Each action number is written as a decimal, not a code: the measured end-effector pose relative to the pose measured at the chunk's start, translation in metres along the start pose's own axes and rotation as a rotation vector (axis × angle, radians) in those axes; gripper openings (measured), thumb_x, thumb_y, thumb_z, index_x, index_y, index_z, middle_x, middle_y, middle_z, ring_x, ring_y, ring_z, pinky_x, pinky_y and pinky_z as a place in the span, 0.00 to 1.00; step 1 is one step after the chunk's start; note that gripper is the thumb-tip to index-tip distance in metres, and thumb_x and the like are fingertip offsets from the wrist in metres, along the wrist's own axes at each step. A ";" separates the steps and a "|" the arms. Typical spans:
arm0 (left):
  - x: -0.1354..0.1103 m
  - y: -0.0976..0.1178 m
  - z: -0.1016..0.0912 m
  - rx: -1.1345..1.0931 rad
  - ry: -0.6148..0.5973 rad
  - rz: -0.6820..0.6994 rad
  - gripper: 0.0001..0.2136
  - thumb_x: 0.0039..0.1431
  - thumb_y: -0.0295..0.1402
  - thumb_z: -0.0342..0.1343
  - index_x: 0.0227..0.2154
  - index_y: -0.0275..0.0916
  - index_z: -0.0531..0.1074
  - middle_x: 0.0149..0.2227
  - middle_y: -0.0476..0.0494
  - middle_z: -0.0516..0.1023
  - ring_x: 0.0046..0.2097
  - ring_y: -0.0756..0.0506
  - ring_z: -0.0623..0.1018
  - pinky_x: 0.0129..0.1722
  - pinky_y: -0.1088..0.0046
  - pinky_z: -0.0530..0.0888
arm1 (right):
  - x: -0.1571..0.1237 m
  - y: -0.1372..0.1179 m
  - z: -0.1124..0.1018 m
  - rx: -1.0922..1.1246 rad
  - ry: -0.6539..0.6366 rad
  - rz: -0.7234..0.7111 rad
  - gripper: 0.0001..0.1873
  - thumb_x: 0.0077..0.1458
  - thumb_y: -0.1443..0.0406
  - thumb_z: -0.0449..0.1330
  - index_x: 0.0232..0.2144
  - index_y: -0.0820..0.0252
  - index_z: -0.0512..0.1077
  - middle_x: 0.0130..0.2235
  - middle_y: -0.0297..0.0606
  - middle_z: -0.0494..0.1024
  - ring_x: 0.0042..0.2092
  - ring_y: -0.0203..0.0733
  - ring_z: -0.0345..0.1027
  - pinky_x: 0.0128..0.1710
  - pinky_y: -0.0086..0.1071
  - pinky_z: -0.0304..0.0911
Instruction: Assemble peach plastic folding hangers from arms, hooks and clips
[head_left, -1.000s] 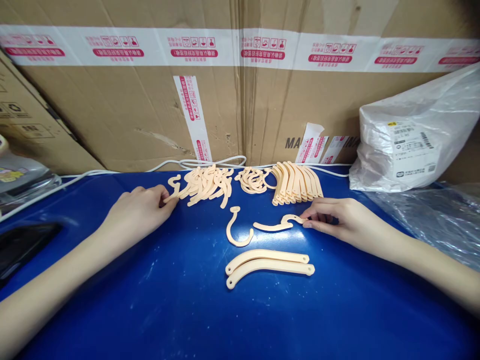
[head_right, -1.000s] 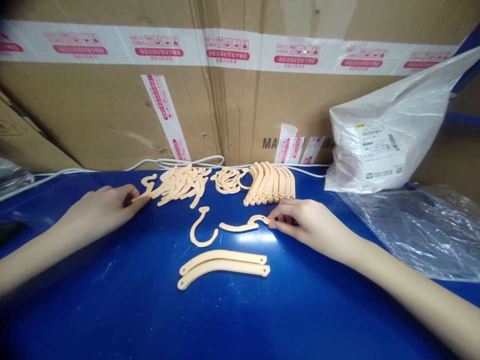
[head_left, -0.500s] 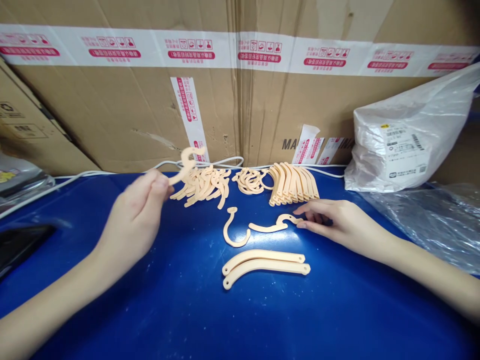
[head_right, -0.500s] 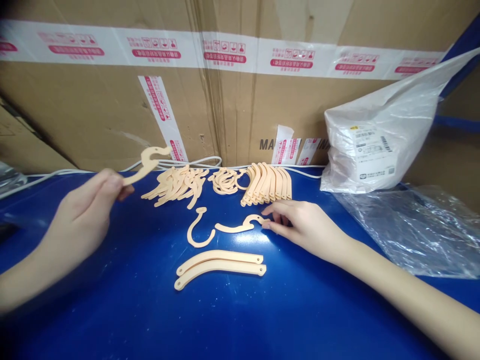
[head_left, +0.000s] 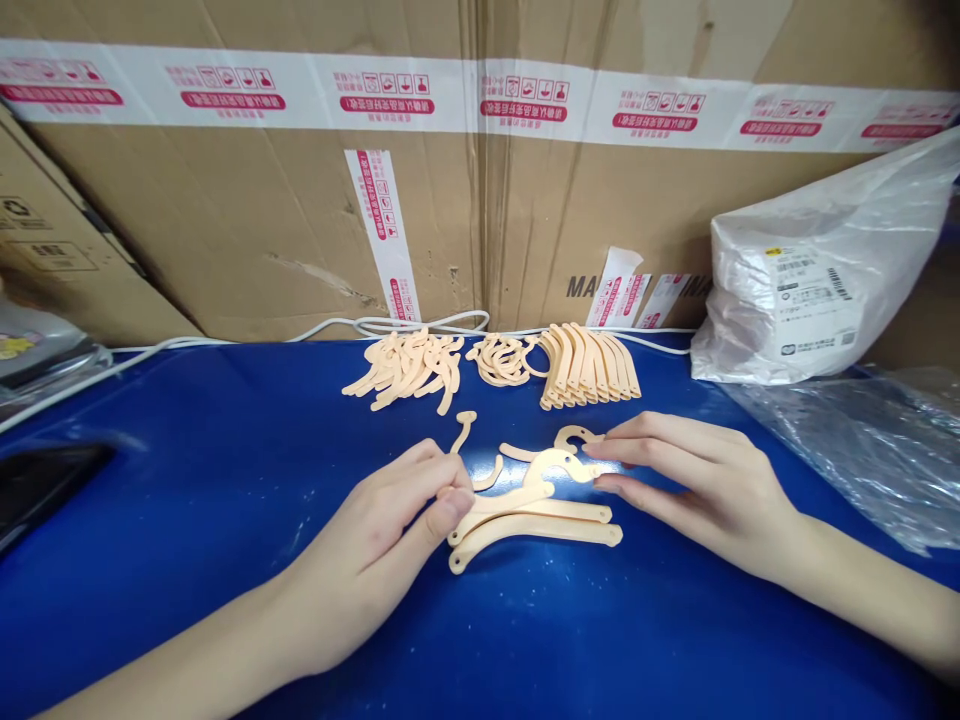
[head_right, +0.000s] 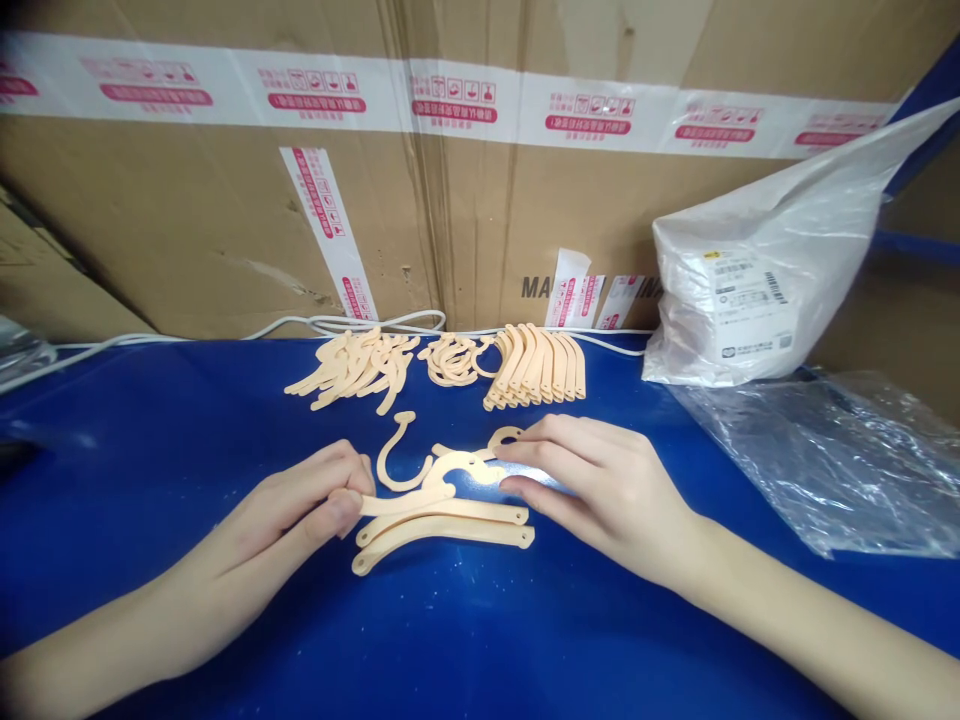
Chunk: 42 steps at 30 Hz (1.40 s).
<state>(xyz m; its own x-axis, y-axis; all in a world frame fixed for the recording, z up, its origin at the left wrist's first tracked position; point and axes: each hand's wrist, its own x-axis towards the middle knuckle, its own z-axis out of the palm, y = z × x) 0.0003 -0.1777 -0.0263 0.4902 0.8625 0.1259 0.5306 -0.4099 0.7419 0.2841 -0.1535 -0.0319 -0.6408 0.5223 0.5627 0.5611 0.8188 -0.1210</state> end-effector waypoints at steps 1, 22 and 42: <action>0.000 -0.001 0.000 -0.009 -0.008 -0.009 0.19 0.69 0.40 0.37 0.24 0.40 0.62 0.28 0.51 0.64 0.31 0.50 0.67 0.32 0.74 0.65 | 0.000 -0.001 0.000 0.003 0.008 -0.006 0.10 0.58 0.66 0.61 0.43 0.59 0.72 0.40 0.37 0.79 0.41 0.36 0.73 0.40 0.28 0.68; 0.008 -0.026 0.001 0.481 0.126 0.481 0.09 0.69 0.31 0.44 0.43 0.39 0.68 0.39 0.46 0.74 0.38 0.47 0.68 0.39 0.69 0.66 | 0.000 0.003 0.000 -0.061 -0.018 -0.019 0.06 0.60 0.68 0.59 0.40 0.62 0.72 0.37 0.37 0.77 0.37 0.33 0.71 0.37 0.27 0.65; 0.006 -0.027 0.003 0.571 -0.009 0.406 0.22 0.67 0.43 0.47 0.60 0.41 0.59 0.63 0.43 0.62 0.64 0.41 0.57 0.61 0.60 0.59 | 0.003 0.047 -0.015 0.150 -0.350 0.202 0.10 0.60 0.57 0.57 0.36 0.54 0.75 0.35 0.31 0.79 0.35 0.34 0.72 0.35 0.28 0.64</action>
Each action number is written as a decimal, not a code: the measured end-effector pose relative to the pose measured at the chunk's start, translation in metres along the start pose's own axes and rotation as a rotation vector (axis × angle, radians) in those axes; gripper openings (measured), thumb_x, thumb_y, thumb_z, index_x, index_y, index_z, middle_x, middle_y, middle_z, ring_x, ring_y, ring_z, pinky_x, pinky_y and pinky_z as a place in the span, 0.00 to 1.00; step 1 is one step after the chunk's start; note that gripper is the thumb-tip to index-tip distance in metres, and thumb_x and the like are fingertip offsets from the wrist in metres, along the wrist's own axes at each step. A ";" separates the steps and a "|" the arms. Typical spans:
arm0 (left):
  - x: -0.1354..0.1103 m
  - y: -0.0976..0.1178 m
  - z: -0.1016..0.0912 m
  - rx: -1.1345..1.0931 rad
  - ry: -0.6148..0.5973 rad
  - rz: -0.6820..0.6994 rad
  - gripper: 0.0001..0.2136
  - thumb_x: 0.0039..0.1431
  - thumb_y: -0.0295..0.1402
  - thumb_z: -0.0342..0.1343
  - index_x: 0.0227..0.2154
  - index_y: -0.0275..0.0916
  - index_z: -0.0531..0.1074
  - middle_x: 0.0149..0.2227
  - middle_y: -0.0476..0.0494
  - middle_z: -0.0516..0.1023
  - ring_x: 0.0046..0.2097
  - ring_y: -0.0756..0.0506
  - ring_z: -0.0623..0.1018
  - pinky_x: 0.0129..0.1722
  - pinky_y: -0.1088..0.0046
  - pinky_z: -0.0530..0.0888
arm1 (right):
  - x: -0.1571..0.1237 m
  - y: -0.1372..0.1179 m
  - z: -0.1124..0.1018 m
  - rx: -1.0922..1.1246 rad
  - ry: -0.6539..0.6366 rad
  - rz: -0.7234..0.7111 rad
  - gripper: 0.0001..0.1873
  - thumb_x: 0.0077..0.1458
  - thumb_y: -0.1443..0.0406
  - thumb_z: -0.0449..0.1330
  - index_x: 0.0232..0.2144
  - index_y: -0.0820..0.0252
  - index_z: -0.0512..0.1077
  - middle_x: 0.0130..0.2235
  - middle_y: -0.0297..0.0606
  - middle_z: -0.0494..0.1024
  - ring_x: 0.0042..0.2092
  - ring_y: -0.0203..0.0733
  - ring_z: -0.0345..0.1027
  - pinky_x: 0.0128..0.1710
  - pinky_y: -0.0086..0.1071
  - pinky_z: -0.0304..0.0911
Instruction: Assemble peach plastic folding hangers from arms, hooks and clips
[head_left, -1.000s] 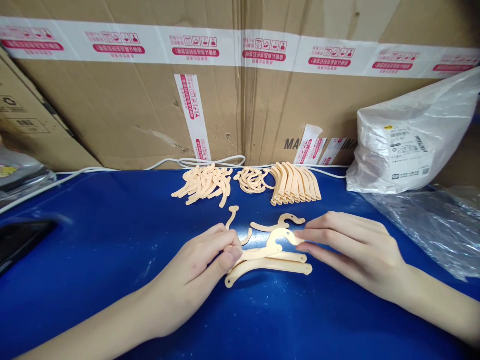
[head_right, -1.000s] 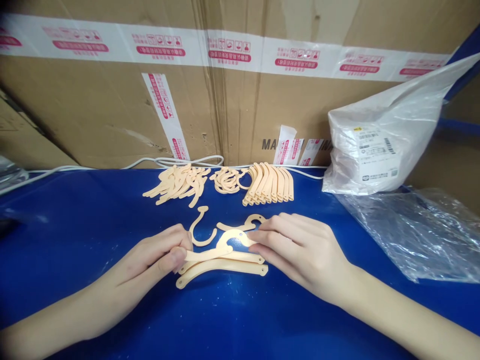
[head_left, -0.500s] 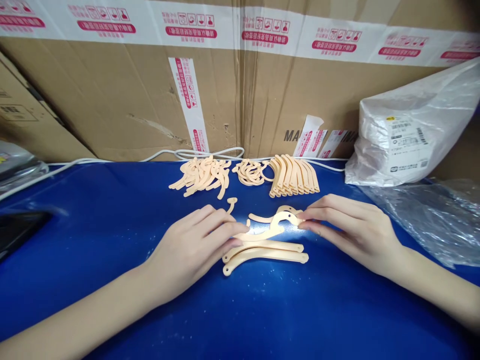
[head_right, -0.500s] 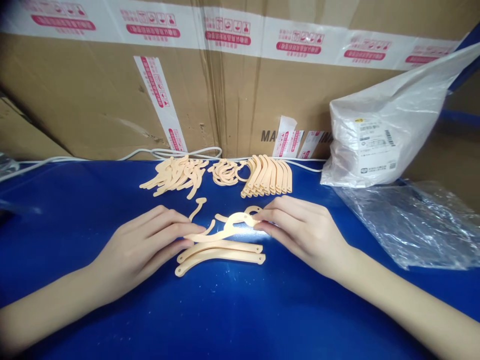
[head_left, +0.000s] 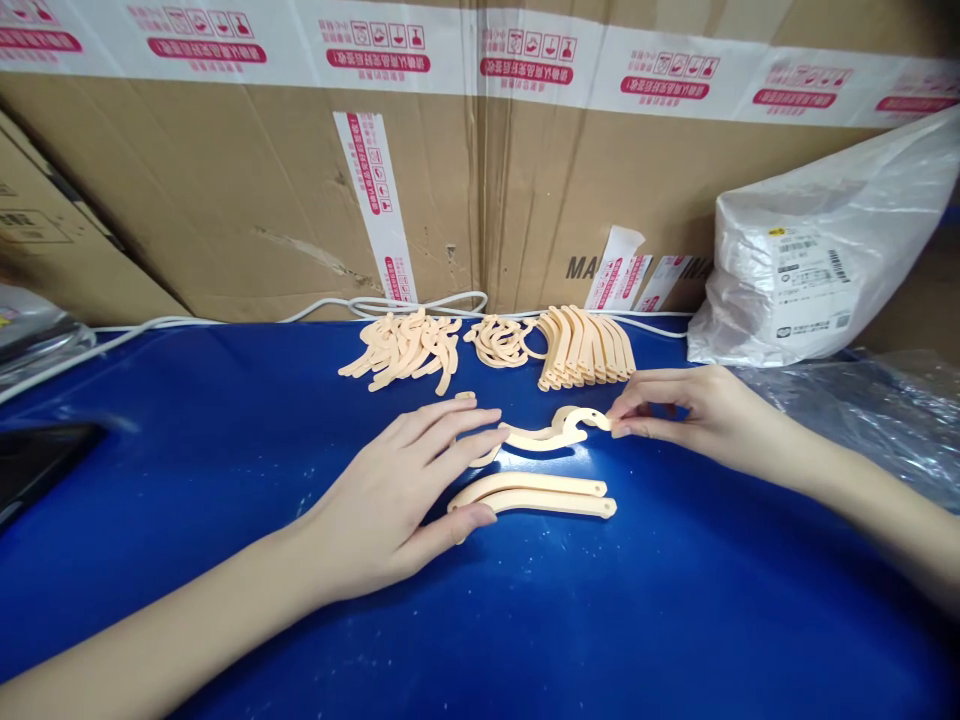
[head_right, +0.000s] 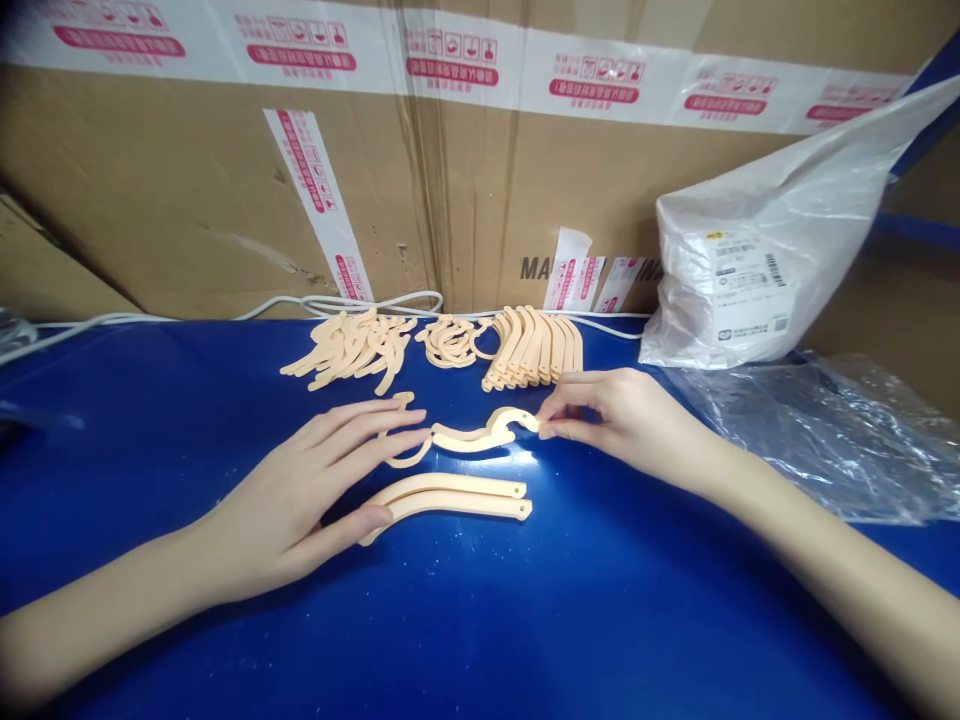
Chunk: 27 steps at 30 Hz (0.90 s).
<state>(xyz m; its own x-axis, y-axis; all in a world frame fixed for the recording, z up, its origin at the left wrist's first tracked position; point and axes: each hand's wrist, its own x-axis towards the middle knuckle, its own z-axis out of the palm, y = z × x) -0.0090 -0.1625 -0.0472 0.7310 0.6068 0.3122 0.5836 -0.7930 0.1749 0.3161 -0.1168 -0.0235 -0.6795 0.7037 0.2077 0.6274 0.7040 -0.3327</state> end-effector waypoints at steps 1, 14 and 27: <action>0.000 0.000 0.001 -0.003 -0.041 0.009 0.23 0.66 0.45 0.46 0.60 0.41 0.59 0.64 0.45 0.61 0.66 0.41 0.55 0.62 0.59 0.57 | 0.000 0.000 0.002 -0.008 -0.011 0.014 0.10 0.60 0.57 0.57 0.36 0.53 0.75 0.35 0.30 0.79 0.35 0.35 0.72 0.35 0.29 0.64; 0.001 -0.002 0.001 -0.014 -0.133 -0.016 0.23 0.66 0.49 0.43 0.58 0.42 0.63 0.64 0.48 0.62 0.67 0.41 0.53 0.63 0.59 0.54 | -0.002 -0.006 0.014 -0.179 0.016 0.023 0.10 0.62 0.58 0.55 0.37 0.54 0.74 0.37 0.33 0.77 0.38 0.38 0.71 0.36 0.32 0.64; 0.004 -0.002 0.003 -0.032 -0.186 -0.015 0.29 0.65 0.53 0.41 0.63 0.43 0.56 0.65 0.46 0.60 0.68 0.38 0.52 0.64 0.53 0.51 | -0.001 -0.004 0.014 -0.104 0.031 0.033 0.12 0.61 0.56 0.56 0.40 0.54 0.75 0.43 0.38 0.74 0.43 0.41 0.71 0.43 0.35 0.66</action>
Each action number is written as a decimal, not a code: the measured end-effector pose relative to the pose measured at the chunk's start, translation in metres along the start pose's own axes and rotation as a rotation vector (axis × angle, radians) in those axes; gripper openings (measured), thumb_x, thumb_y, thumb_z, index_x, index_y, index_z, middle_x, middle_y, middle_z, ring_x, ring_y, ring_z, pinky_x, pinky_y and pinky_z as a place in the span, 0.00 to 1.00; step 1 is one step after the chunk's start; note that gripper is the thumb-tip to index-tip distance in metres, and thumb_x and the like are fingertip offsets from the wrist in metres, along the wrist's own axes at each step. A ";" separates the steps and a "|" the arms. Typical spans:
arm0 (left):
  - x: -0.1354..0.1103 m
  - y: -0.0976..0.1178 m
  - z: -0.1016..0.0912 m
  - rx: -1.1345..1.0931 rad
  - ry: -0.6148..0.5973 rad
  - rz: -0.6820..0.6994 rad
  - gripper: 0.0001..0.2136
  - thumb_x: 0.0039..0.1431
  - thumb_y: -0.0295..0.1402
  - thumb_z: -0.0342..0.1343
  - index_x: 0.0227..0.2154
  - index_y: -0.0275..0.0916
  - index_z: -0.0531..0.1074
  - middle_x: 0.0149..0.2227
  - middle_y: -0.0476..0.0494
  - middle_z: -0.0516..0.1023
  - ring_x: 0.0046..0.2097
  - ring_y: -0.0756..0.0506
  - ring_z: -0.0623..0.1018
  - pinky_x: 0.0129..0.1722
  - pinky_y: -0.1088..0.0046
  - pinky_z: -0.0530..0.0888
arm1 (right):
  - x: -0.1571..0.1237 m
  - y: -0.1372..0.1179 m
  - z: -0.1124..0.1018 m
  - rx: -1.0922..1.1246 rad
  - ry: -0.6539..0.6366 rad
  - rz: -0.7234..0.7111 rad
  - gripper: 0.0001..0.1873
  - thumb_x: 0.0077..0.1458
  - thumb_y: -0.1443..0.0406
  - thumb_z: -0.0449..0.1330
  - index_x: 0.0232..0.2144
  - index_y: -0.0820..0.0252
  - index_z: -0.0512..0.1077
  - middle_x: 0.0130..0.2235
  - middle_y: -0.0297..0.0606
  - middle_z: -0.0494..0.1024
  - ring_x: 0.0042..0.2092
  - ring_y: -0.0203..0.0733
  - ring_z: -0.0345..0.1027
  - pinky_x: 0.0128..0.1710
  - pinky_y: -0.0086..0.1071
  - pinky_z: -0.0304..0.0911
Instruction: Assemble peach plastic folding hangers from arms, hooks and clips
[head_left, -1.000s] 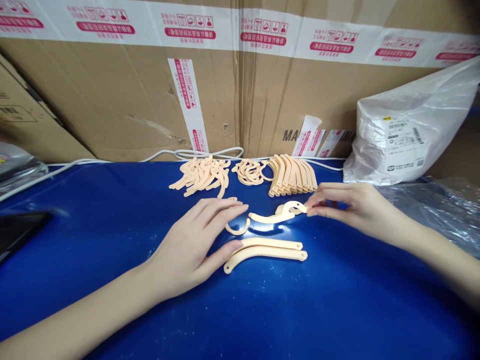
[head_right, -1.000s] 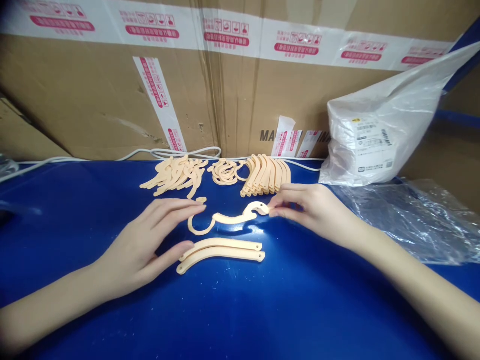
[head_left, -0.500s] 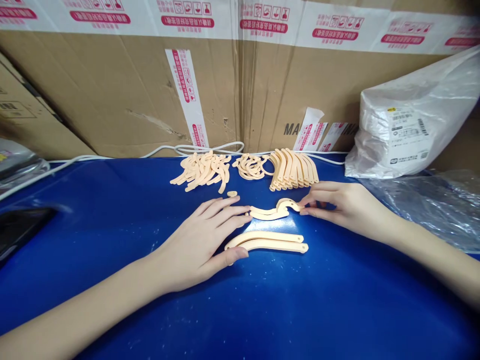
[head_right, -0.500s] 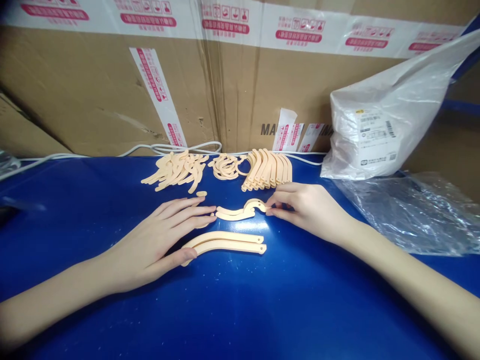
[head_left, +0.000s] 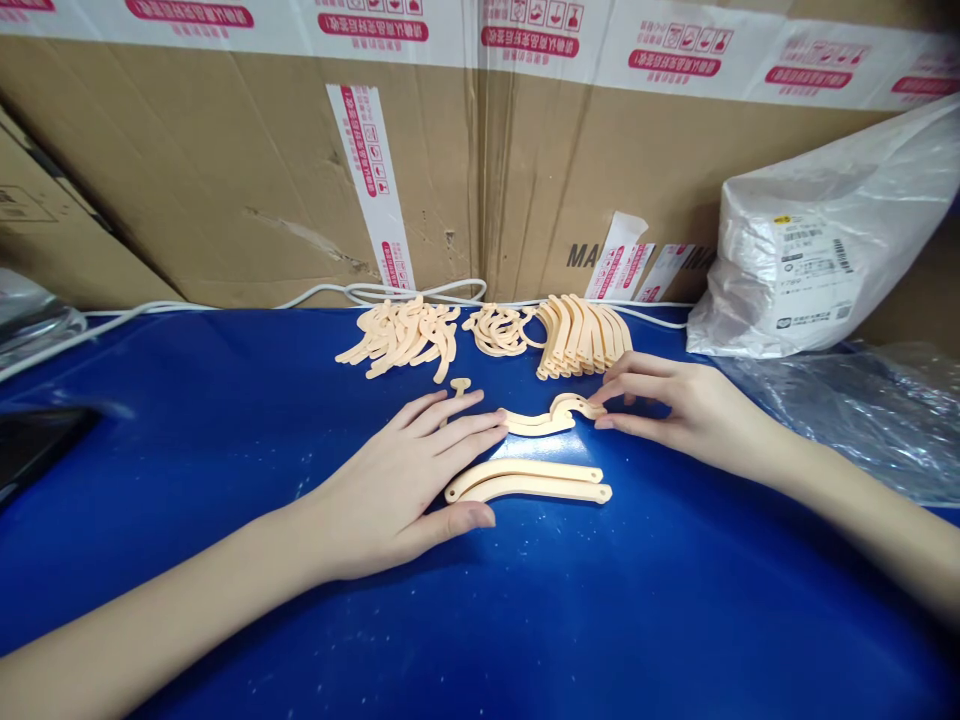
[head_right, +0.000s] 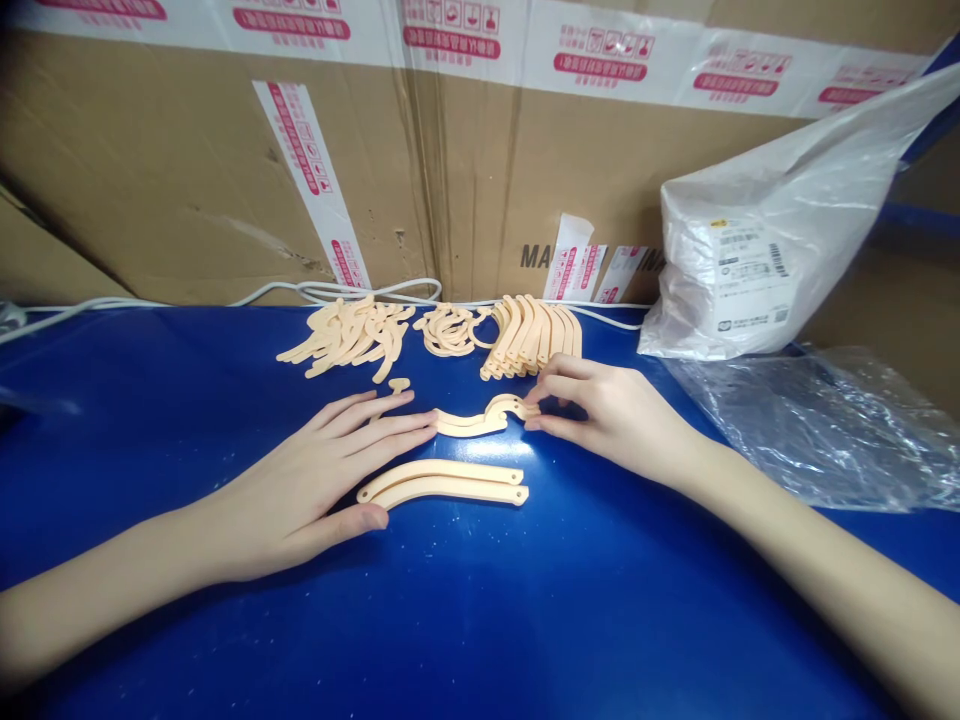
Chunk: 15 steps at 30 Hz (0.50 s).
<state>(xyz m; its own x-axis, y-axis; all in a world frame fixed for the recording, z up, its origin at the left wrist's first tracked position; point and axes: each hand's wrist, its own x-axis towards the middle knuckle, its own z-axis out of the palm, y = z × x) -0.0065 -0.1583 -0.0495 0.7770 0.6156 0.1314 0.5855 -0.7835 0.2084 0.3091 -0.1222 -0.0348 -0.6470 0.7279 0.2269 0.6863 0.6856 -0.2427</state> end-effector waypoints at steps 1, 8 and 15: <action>0.000 0.000 0.000 0.000 -0.002 0.000 0.29 0.65 0.53 0.41 0.63 0.43 0.56 0.65 0.46 0.60 0.67 0.38 0.52 0.64 0.53 0.52 | 0.000 0.000 0.000 0.009 0.000 -0.002 0.12 0.61 0.57 0.55 0.40 0.53 0.75 0.43 0.38 0.74 0.44 0.41 0.71 0.44 0.36 0.66; 0.001 0.001 0.000 -0.001 0.000 -0.007 0.30 0.64 0.53 0.41 0.63 0.41 0.55 0.65 0.43 0.60 0.67 0.37 0.53 0.64 0.52 0.53 | 0.001 0.001 0.002 0.017 -0.037 -0.012 0.12 0.64 0.58 0.52 0.40 0.54 0.73 0.43 0.37 0.75 0.44 0.40 0.71 0.45 0.36 0.66; -0.001 0.000 0.002 0.023 0.003 -0.016 0.32 0.64 0.54 0.40 0.64 0.39 0.54 0.66 0.42 0.57 0.68 0.38 0.50 0.65 0.53 0.52 | 0.001 0.004 0.004 0.029 -0.050 -0.009 0.11 0.64 0.58 0.52 0.41 0.54 0.73 0.43 0.36 0.76 0.44 0.39 0.70 0.44 0.35 0.66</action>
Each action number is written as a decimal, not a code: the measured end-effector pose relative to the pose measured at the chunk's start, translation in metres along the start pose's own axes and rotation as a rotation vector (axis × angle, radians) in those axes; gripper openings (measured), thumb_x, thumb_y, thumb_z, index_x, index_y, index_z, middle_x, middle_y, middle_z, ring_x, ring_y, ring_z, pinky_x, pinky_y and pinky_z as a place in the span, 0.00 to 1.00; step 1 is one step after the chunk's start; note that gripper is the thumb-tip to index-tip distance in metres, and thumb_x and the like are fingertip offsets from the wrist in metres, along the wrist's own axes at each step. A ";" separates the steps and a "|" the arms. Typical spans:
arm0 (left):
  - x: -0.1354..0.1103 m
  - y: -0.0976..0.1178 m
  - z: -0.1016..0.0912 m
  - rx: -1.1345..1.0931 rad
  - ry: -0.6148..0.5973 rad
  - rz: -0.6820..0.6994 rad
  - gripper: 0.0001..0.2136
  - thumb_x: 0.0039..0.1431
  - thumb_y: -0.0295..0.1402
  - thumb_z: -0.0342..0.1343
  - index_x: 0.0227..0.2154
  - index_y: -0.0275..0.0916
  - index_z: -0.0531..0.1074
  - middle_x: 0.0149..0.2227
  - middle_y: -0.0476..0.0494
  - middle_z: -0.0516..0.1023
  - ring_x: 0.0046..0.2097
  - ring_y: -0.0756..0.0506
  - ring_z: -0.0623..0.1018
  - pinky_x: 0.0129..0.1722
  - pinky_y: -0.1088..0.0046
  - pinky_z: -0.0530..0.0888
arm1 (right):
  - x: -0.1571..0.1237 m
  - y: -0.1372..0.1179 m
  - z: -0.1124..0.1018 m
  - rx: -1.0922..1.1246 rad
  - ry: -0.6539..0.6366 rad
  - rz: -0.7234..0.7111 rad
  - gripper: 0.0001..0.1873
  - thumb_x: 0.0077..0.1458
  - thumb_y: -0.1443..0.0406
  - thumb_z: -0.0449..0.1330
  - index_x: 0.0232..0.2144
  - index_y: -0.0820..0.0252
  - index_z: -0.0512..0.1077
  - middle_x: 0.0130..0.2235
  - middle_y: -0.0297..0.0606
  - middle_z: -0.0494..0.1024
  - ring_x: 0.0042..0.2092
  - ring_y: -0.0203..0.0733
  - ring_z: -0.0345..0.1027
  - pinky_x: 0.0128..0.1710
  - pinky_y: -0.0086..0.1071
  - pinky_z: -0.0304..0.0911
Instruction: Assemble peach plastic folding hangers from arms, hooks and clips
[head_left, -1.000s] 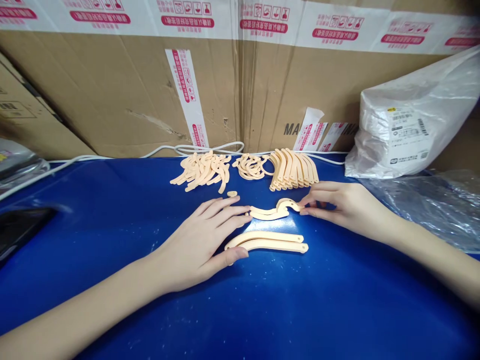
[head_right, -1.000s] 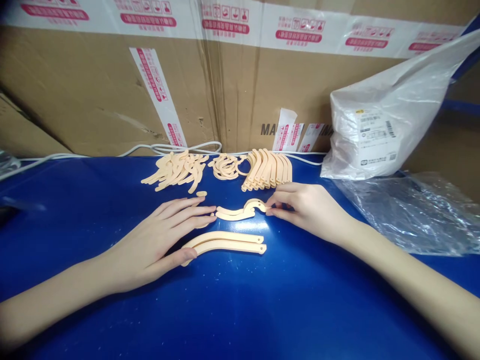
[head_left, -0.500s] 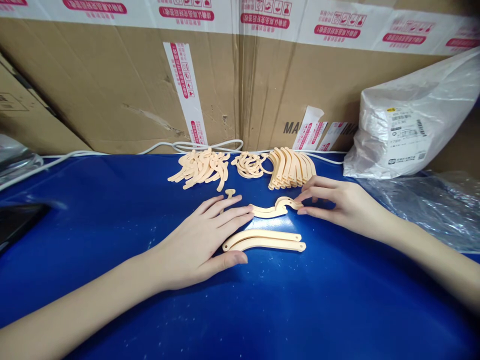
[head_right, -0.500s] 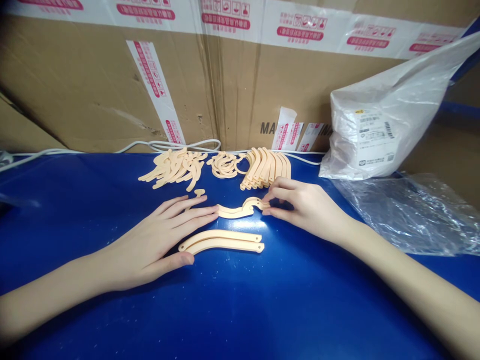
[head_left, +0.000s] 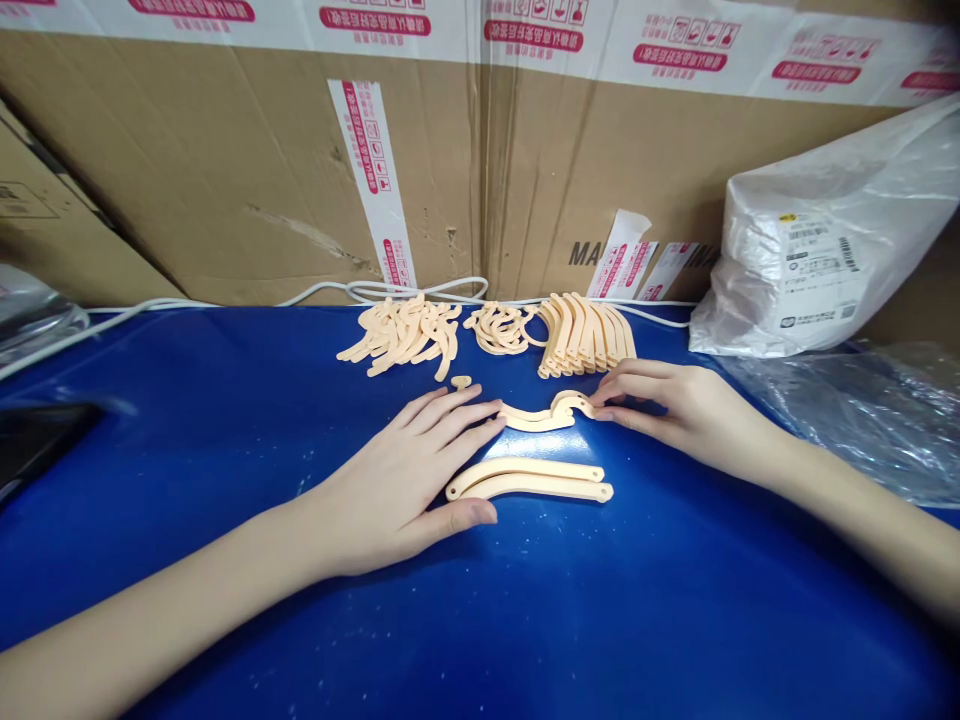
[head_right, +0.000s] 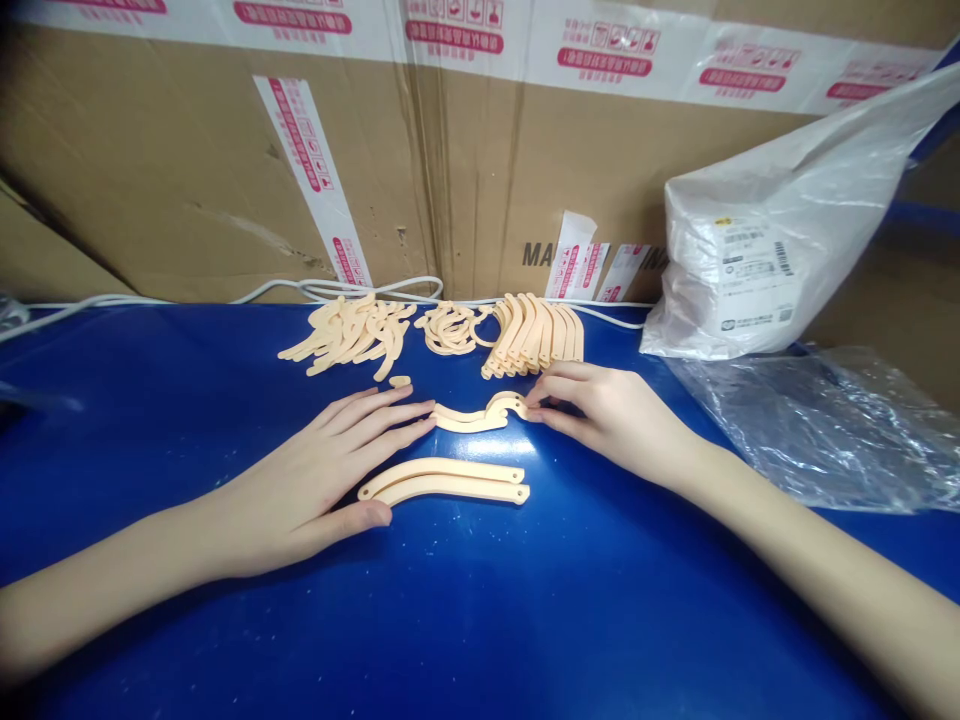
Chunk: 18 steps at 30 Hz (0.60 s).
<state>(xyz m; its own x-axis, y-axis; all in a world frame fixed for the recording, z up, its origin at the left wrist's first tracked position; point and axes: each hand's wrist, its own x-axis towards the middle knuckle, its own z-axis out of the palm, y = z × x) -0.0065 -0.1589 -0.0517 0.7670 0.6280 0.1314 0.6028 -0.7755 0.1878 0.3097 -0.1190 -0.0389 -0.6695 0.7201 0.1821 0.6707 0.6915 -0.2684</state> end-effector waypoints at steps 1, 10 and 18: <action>0.000 0.000 0.000 -0.001 0.005 -0.002 0.32 0.64 0.54 0.41 0.64 0.40 0.54 0.66 0.42 0.56 0.68 0.38 0.50 0.65 0.53 0.52 | 0.000 0.000 0.000 0.004 0.001 -0.001 0.11 0.64 0.58 0.52 0.40 0.54 0.73 0.43 0.37 0.76 0.44 0.40 0.70 0.44 0.35 0.66; 0.001 0.000 0.000 -0.068 -0.029 -0.023 0.32 0.63 0.53 0.45 0.64 0.42 0.53 0.67 0.40 0.55 0.68 0.36 0.50 0.64 0.49 0.54 | 0.001 -0.005 0.001 0.010 0.032 0.000 0.12 0.64 0.58 0.52 0.39 0.55 0.73 0.42 0.38 0.77 0.44 0.41 0.71 0.44 0.36 0.66; 0.000 0.001 0.000 -0.072 -0.014 -0.015 0.32 0.63 0.52 0.47 0.65 0.42 0.52 0.66 0.39 0.56 0.68 0.35 0.50 0.64 0.48 0.55 | 0.001 -0.002 0.004 0.023 0.043 0.015 0.12 0.63 0.58 0.53 0.40 0.55 0.73 0.42 0.38 0.77 0.43 0.41 0.71 0.44 0.36 0.66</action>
<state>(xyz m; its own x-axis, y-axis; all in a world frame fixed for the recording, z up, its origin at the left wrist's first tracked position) -0.0063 -0.1593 -0.0512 0.7611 0.6385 0.1140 0.5976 -0.7587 0.2593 0.3065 -0.1204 -0.0423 -0.6449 0.7323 0.2188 0.6724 0.6797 -0.2931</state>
